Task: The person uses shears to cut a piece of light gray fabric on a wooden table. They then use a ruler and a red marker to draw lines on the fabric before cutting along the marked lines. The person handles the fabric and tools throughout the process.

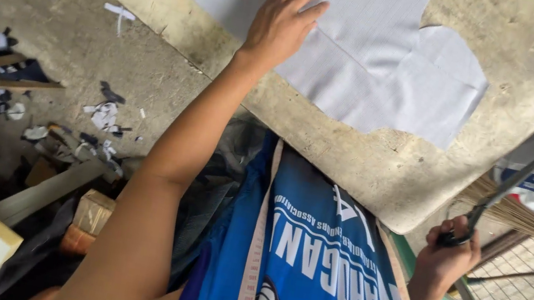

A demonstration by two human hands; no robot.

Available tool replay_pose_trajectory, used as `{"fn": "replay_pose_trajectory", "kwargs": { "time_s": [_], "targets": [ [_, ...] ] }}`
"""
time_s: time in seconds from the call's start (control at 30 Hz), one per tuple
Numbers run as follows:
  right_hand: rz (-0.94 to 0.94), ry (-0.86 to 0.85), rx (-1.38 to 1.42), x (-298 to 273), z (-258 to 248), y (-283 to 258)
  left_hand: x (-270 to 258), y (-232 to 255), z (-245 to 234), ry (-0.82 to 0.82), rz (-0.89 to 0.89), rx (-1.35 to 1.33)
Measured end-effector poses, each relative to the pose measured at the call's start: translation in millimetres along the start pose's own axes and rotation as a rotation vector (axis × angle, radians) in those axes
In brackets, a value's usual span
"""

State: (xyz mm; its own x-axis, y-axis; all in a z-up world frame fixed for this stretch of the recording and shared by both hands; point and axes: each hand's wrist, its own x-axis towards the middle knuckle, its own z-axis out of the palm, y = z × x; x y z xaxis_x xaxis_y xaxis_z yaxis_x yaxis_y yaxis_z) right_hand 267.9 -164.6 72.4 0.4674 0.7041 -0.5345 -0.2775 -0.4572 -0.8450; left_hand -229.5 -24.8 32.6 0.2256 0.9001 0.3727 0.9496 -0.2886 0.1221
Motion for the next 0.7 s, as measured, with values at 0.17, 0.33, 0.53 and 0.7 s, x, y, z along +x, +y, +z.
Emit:
{"fn": "replay_pose_trajectory", "kwargs": {
  "time_s": [0.17,0.33,0.53,0.7],
  "targets": [
    [-0.048,0.028,0.049,-28,7,7,7,-22,14,0.028,0.084,-0.154],
    [-0.08,0.026,0.068,-60,12,12,18,-27,1,0.048,0.127,-0.286],
    [-0.027,0.17,0.158,-83,16,36,44,-46,-43,0.073,0.088,-0.47],
    [-0.026,0.212,0.175,-96,15,52,81,-74,-115,0.16,-0.012,-0.834]
  ]
}}
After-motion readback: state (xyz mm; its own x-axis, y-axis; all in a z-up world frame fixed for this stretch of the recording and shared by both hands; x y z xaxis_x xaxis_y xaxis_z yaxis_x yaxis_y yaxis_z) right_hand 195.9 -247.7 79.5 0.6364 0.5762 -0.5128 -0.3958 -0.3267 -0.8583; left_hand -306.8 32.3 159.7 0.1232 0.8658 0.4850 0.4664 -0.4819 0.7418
